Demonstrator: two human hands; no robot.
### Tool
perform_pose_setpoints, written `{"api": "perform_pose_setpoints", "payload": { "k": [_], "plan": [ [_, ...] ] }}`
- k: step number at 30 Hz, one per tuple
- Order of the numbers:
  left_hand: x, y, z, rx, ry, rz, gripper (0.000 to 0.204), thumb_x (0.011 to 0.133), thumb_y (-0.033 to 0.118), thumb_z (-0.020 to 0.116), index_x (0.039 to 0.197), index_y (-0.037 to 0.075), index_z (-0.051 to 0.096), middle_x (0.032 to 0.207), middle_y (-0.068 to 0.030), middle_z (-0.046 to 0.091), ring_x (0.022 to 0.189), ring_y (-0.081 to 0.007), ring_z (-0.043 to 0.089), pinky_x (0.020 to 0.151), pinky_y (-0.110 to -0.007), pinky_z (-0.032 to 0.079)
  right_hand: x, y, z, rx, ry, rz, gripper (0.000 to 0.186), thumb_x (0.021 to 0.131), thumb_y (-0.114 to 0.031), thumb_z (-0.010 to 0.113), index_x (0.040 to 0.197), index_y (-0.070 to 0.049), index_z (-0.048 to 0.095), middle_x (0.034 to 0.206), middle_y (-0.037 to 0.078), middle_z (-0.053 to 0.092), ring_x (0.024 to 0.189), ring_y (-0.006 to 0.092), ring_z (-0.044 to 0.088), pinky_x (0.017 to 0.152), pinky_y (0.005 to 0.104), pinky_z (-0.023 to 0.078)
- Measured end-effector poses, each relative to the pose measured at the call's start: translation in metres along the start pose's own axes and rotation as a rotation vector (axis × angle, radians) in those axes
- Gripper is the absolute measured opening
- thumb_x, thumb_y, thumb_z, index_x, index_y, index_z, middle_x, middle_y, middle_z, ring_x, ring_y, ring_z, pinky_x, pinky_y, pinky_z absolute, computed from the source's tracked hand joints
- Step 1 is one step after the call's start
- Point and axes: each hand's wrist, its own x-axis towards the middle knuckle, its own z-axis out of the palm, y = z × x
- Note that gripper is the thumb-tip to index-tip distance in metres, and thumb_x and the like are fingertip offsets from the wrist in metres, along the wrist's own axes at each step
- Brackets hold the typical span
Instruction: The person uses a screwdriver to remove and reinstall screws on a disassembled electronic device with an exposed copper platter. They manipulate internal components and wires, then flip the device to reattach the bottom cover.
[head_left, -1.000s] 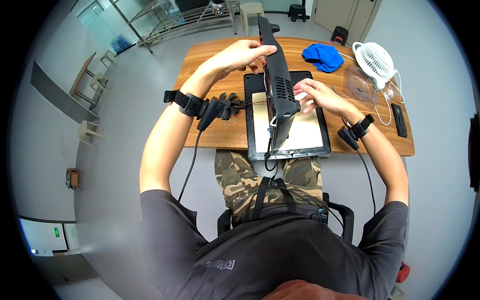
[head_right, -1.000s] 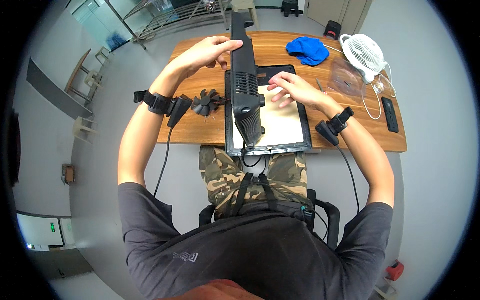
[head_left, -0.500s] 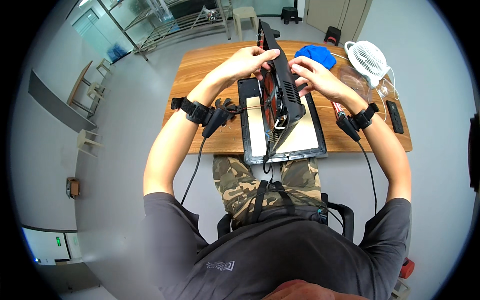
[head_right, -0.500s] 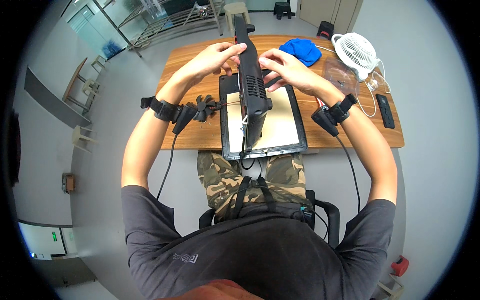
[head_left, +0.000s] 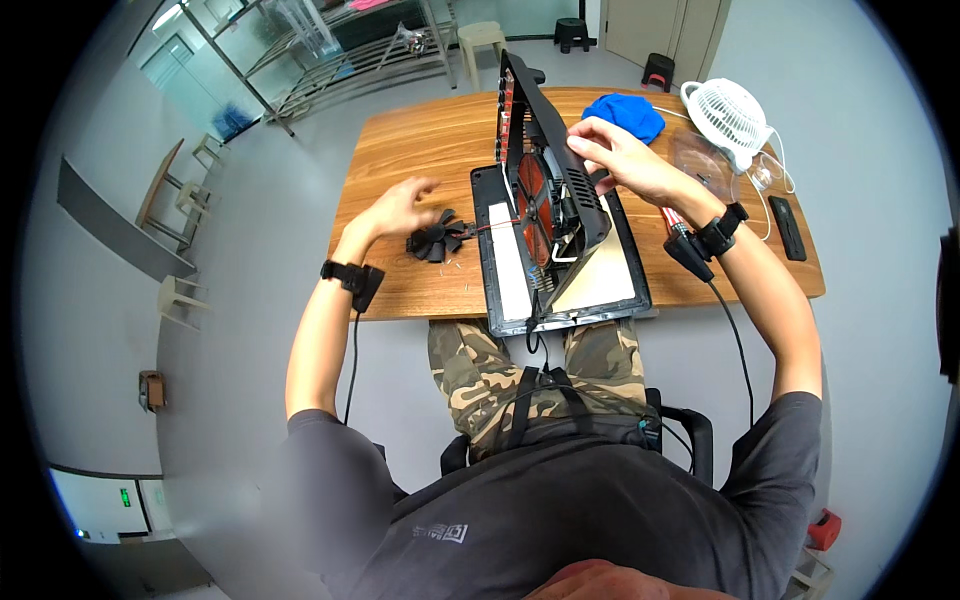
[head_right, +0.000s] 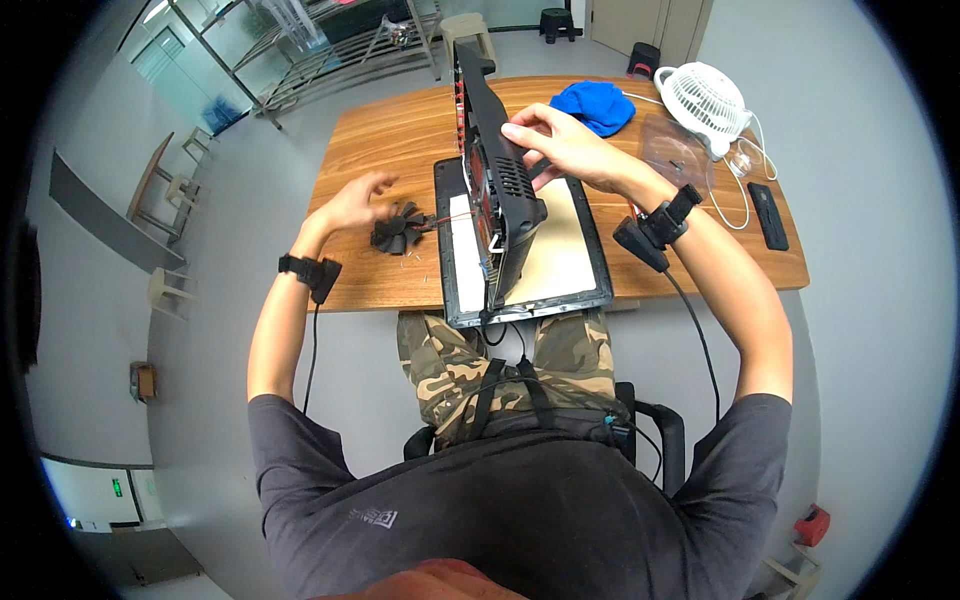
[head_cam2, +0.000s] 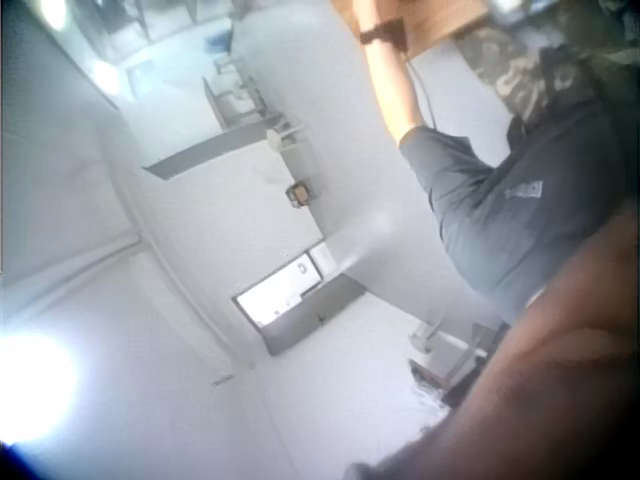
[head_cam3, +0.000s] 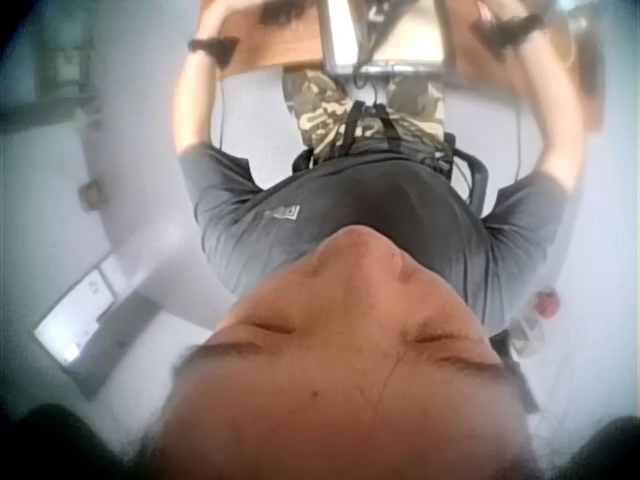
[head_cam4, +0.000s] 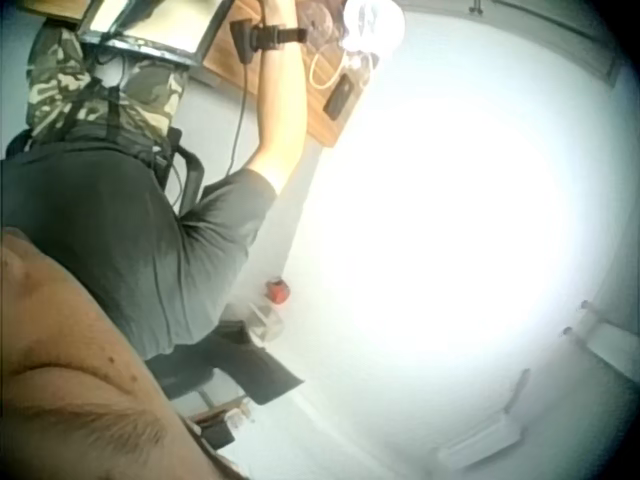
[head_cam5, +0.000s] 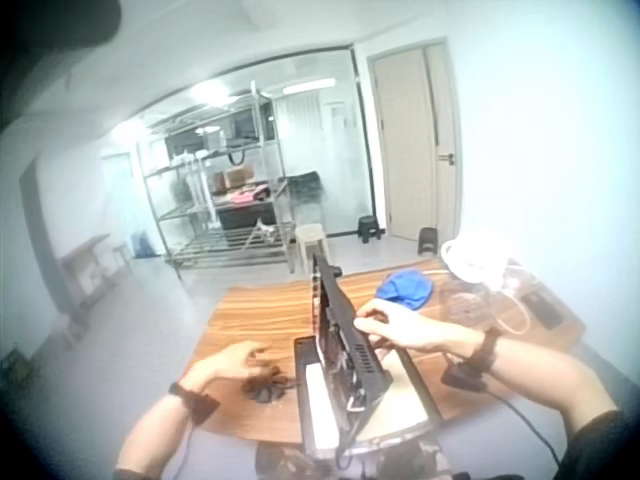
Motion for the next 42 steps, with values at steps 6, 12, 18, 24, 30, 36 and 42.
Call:
{"api": "perform_pose_setpoints", "payload": {
  "k": [6, 12, 18, 24, 30, 36, 42],
  "plan": [
    [-0.024, 0.013, 0.014, 0.21, -0.221, -0.157, 0.097, 0.073, 0.037, 0.086, 0.156, 0.014, 0.041, 0.154, -0.0121, 0.045, 0.147, -0.0322, 0.037, 0.12, -0.052, 0.031, -0.003, 0.006, -0.006, -0.005, 0.057, 0.025, 0.044, 0.104, -0.046, 0.057, 0.129, -0.009, 0.055, 0.105, 0.0, 0.059, 0.091, 0.0067, 0.062, 0.063, 0.0231, 0.053],
    [-0.018, 0.004, 0.017, 0.139, -0.279, -0.105, 0.106, 0.068, 0.032, 0.092, 0.158, 0.021, 0.037, 0.148, -0.008, 0.052, 0.138, -0.0289, 0.049, 0.114, -0.052, 0.038, -0.004, 0.008, -0.009, 0.016, 0.026, 0.003, 0.044, 0.104, -0.045, 0.058, 0.128, -0.009, 0.055, 0.104, 0.0, 0.058, 0.087, 0.005, 0.062, 0.058, 0.0205, 0.053],
    [-0.021, -0.002, 0.023, 0.161, -0.244, -0.072, 0.103, 0.066, 0.019, 0.092, 0.155, 0.019, 0.041, 0.142, -0.0082, 0.056, 0.127, -0.0289, 0.059, 0.107, -0.046, 0.047, -0.005, 0.005, -0.011, 0.034, 0.001, 0.001, 0.06, 0.1, -0.051, 0.061, 0.133, -0.002, 0.05, 0.111, 0.006, 0.058, 0.093, 0.0112, 0.064, 0.061, 0.0245, 0.059],
    [-0.019, -0.015, 0.026, 0.08, -0.134, 0.014, 0.083, 0.067, 0.01, 0.091, 0.142, 0.014, 0.056, 0.125, -0.0115, 0.069, 0.117, -0.0307, 0.065, 0.1, -0.043, 0.052, -0.005, 0.007, -0.015, 0.042, -0.025, -0.002, 0.066, 0.099, -0.052, 0.063, 0.135, 0.001, 0.049, 0.115, 0.01, 0.058, 0.094, 0.0144, 0.066, 0.063, 0.0257, 0.062],
    [-0.022, -0.006, 0.019, 0.054, -0.088, 0.033, 0.058, 0.074, 0.006, 0.085, 0.129, 0.009, 0.068, 0.109, -0.0177, 0.075, 0.1, -0.0353, 0.071, 0.091, -0.04, 0.057, -0.015, 0.002, -0.02, 0.052, 0.023, 0.033, 0.044, 0.103, -0.045, 0.058, 0.128, -0.008, 0.056, 0.104, 0.0, 0.058, 0.085, 0.0054, 0.062, 0.06, 0.0221, 0.055],
    [-0.019, 0.006, -0.004, 0.097, -0.023, 0.076, 0.043, 0.078, 0.003, 0.076, 0.12, 0.003, 0.073, 0.111, -0.0213, 0.072, 0.103, -0.0371, 0.068, 0.093, -0.042, 0.055, -0.025, 0.013, -0.053, 0.159, -0.005, 0.154, 0.057, 0.1, -0.056, 0.057, 0.129, -0.007, 0.055, 0.104, 0.001, 0.06, 0.083, 0.0089, 0.064, 0.059, 0.0226, 0.054],
    [-0.004, 0.021, -0.016, 0.18, 0.032, 0.1, 0.039, 0.08, 0.005, 0.077, 0.118, 0.004, 0.074, 0.109, -0.0182, 0.071, 0.101, -0.035, 0.067, 0.091, -0.041, 0.055, -0.037, 0.055, -0.074, -0.078, 0.149, 0.226, 0.057, 0.09, -0.031, 0.07, 0.133, 0.003, 0.052, 0.101, 0.006, 0.063, 0.087, 0.0124, 0.063, 0.065, 0.0272, 0.052]
  ]
}}
